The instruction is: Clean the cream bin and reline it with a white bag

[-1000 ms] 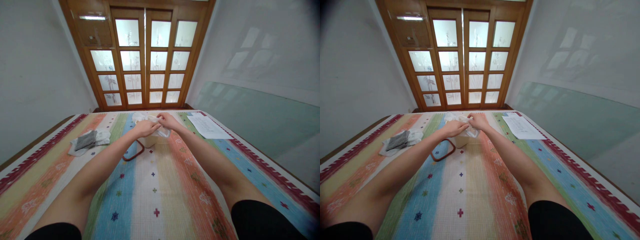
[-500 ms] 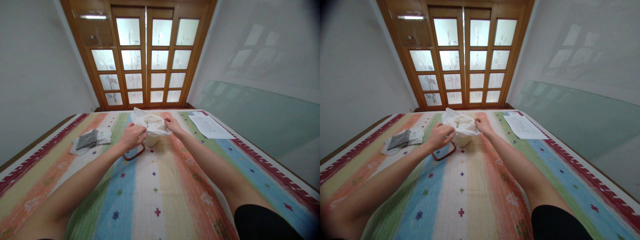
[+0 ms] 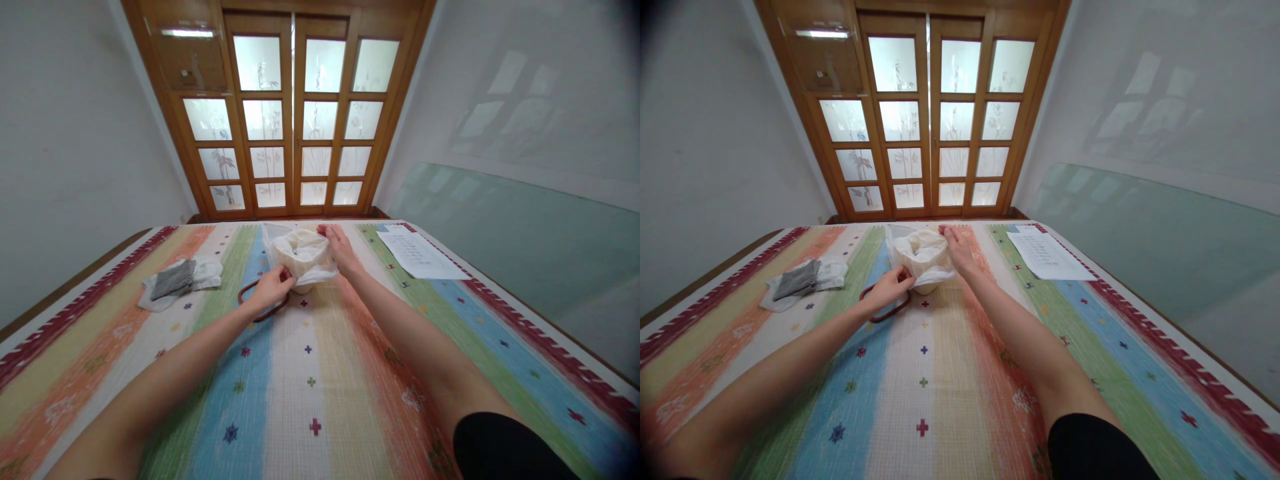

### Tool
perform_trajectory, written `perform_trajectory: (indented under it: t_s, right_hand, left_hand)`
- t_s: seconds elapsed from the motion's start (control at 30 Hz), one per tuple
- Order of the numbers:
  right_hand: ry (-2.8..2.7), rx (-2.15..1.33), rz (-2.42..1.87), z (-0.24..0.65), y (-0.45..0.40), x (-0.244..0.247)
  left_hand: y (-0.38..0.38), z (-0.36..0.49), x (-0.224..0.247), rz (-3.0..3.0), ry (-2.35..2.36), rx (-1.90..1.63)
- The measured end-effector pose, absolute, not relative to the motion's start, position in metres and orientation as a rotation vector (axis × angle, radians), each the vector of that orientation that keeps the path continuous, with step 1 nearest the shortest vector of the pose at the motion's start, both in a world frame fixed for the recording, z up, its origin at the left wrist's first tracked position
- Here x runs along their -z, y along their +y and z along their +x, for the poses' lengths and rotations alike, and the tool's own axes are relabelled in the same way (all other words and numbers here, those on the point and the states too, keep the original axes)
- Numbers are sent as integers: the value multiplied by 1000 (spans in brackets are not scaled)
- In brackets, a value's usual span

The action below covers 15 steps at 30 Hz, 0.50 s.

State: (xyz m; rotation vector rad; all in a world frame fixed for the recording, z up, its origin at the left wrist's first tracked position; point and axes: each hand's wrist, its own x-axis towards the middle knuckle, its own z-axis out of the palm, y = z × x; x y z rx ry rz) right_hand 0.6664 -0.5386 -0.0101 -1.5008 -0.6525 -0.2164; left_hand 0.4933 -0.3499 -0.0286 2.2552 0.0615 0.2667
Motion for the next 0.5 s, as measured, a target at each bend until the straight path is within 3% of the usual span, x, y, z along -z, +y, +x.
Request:
perform_trajectory:
  t_s: [0.23,0.5]
  right_hand:
    - [-660,236,-1499,643,-525,33]
    - [-617,106,-1409,591,-523,62]
  left_hand:
    - [-365,487,28,2226,114,-1007]
    - [-347,508,30,2081,-64,-811]
